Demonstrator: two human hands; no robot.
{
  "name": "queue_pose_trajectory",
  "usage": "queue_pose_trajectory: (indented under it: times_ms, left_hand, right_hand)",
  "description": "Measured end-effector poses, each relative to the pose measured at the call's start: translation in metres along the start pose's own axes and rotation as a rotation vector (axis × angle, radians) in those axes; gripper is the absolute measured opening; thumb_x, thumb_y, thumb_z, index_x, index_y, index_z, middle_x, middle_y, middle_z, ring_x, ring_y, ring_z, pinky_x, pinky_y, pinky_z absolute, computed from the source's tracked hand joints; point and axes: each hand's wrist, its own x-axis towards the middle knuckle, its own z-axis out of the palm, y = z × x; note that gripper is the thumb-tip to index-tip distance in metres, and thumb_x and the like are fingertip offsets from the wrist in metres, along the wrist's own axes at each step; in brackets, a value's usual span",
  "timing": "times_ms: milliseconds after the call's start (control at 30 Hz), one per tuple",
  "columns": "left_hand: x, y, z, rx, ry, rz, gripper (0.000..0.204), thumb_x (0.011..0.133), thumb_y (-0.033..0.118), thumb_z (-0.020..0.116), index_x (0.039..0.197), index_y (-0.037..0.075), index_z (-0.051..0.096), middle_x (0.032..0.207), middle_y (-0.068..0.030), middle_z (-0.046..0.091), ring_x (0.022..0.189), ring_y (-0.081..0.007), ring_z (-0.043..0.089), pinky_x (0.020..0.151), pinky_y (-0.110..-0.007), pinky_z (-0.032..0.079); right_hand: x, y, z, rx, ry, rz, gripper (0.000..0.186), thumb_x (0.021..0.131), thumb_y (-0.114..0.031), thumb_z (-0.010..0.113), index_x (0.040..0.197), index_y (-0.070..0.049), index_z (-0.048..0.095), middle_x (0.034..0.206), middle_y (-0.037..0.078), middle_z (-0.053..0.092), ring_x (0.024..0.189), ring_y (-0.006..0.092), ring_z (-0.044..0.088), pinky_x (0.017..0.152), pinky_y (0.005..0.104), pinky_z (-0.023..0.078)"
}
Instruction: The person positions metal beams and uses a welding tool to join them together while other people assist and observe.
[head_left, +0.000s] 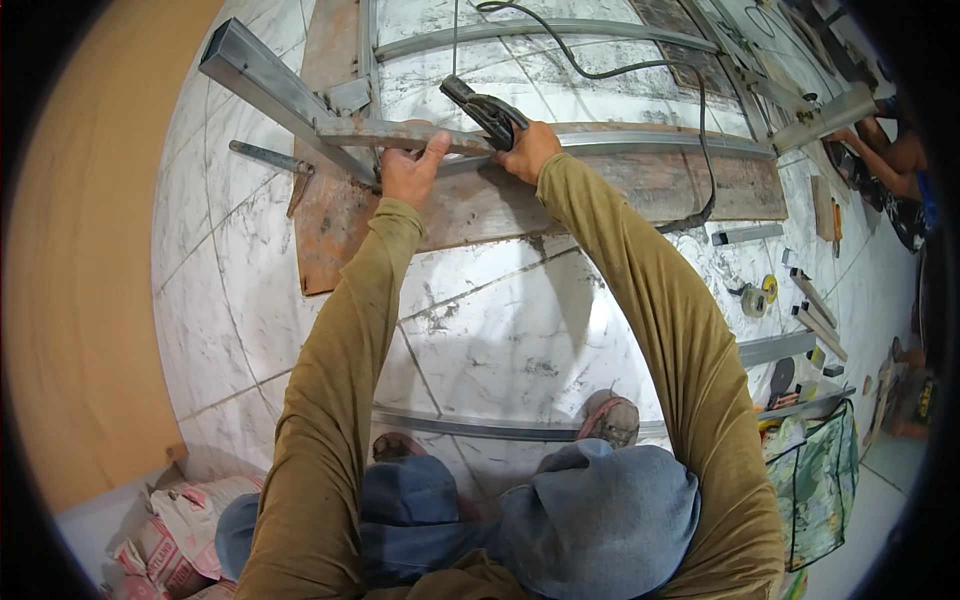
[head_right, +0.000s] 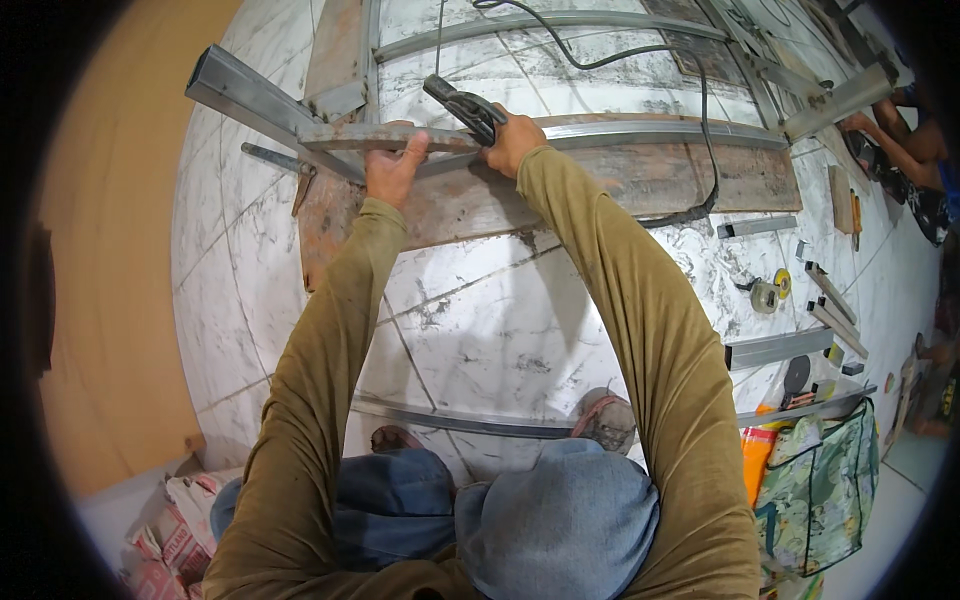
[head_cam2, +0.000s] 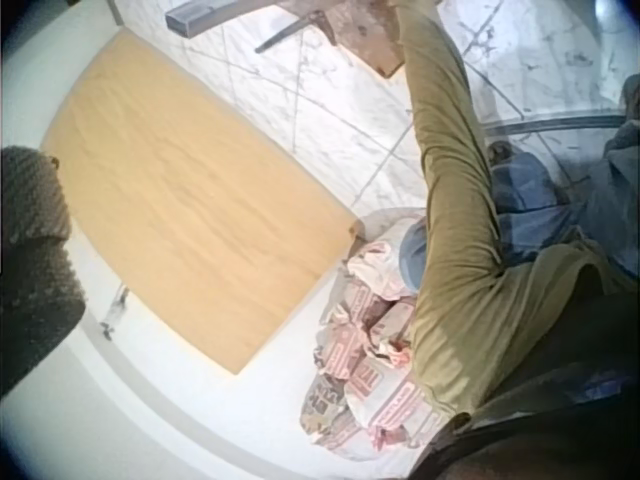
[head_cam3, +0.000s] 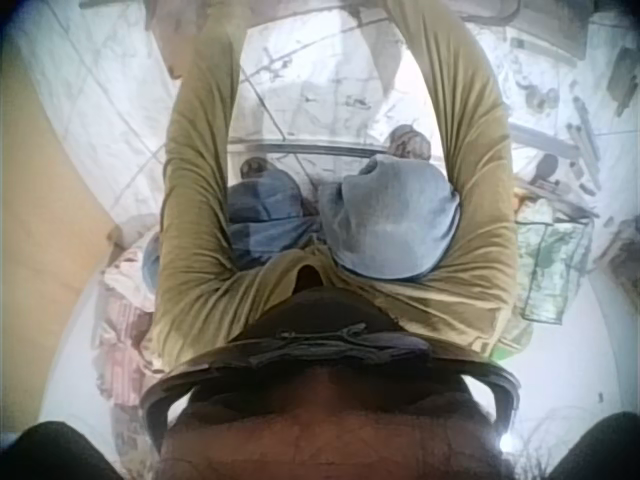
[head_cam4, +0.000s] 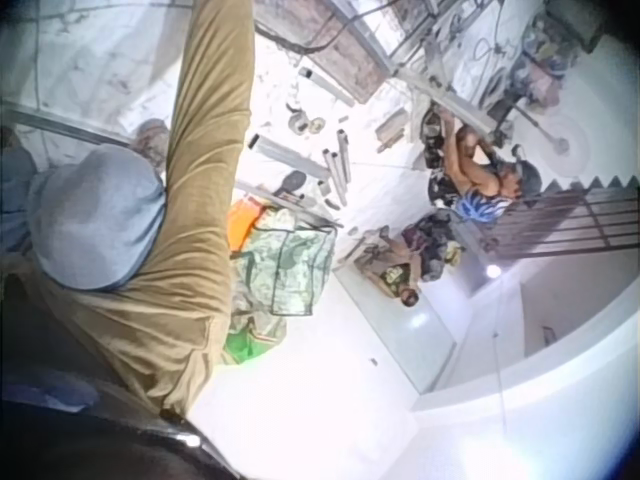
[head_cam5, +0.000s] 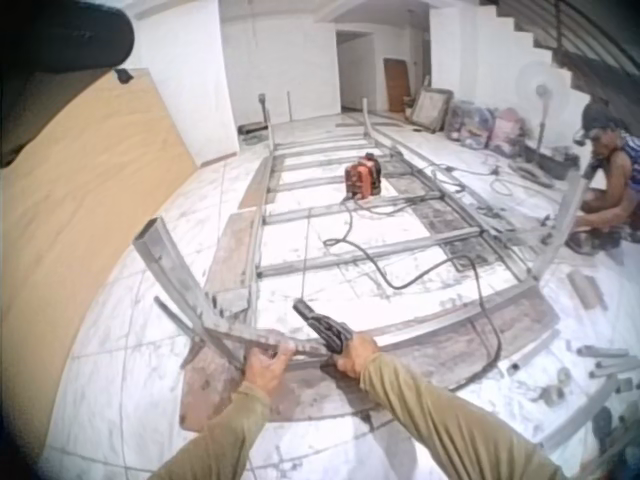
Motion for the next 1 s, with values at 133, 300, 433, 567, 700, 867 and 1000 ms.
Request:
queue_pose_trajectory:
  times_ms: [133,300,433,567,700,867,1000]
  left_hand:
    - [0.0,0.01,-0.005,0.227,-0.01,-0.043,0.041,0.087,0.031,0.082,0.105,-0.003,0.068,0.097,-0.008,0.069,0.086,-0.015,0.063,0.078,-0.03,0.051]
    - [-0.002,0.011,0.007,0.102,0.08,0.021,0.034,0.088,0.029,0.081,0.097,-0.002,0.07,0.092,-0.0067,0.07,0.081,-0.0133,0.062,0.074,-0.03,0.051]
    - [0.001,0.004,0.002,0.037,0.068,-0.034,0.033,0.087,0.026,0.081,0.098,-0.002,0.069,0.09,-0.0064,0.069,0.078,-0.0136,0.063,0.07,-0.03,0.052]
    - [0.003,-0.004,-0.007,0.026,0.081,-0.029,0.033,0.086,0.023,0.082,0.101,-0.002,0.067,0.09,-0.0067,0.068,0.078,-0.0144,0.064,0.069,-0.029,0.054]
    - [0.005,-0.006,-0.001,0.074,0.072,-0.011,0.035,0.086,0.025,0.082,0.101,-0.002,0.067,0.093,-0.0073,0.068,0.079,-0.0142,0.063,0.07,-0.029,0.053]
    - [0.005,-0.003,0.001,0.123,0.054,-0.023,0.038,0.086,0.029,0.083,0.102,-0.002,0.067,0.095,-0.0072,0.068,0.082,-0.0141,0.063,0.071,-0.029,0.053]
    - [0.002,-0.001,-0.003,0.14,0.072,-0.005,0.038,0.086,0.028,0.082,0.104,-0.001,0.066,0.094,-0.0078,0.068,0.083,-0.0153,0.064,0.073,-0.03,0.054]
  right_hand:
    - [0.0,-0.005,0.0,0.007,-0.004,0.005,0.052,0.074,-0.019,0.075,0.122,-0.01,0.056,0.1,0.025,0.071,0.097,0.0447,0.067,0.086,0.0503,0.054]
    - [0.001,-0.002,-0.002,-0.001,-0.002,0.004,0.052,0.074,-0.019,0.075,0.122,-0.01,0.056,0.1,0.024,0.071,0.097,0.0444,0.067,0.086,0.0503,0.054]
    - [0.0,-0.006,-0.001,-0.016,-0.011,0.006,0.054,0.074,-0.02,0.077,0.123,-0.01,0.057,0.1,0.023,0.072,0.097,0.0441,0.067,0.085,0.0499,0.055]
    - [-0.001,-0.015,-0.003,0.015,-0.06,0.038,0.058,0.072,-0.023,0.08,0.124,-0.01,0.056,0.1,0.023,0.072,0.097,0.0437,0.068,0.085,0.0493,0.055]
    - [0.001,-0.001,0.001,0.01,0.015,-0.018,0.056,0.073,-0.025,0.081,0.122,-0.008,0.058,0.1,0.023,0.072,0.097,0.0425,0.068,0.086,0.0476,0.055]
    - [0.005,0.008,0.004,-0.011,0.021,-0.009,0.053,0.073,-0.026,0.081,0.116,-0.004,0.062,0.1,0.023,0.072,0.097,0.0415,0.068,0.086,0.0448,0.056]
    - [0.004,0.001,0.003,-0.005,-0.003,-0.031,0.053,0.072,-0.028,0.082,0.115,-0.003,0.062,0.099,0.024,0.072,0.097,0.0413,0.069,0.086,0.0443,0.056]
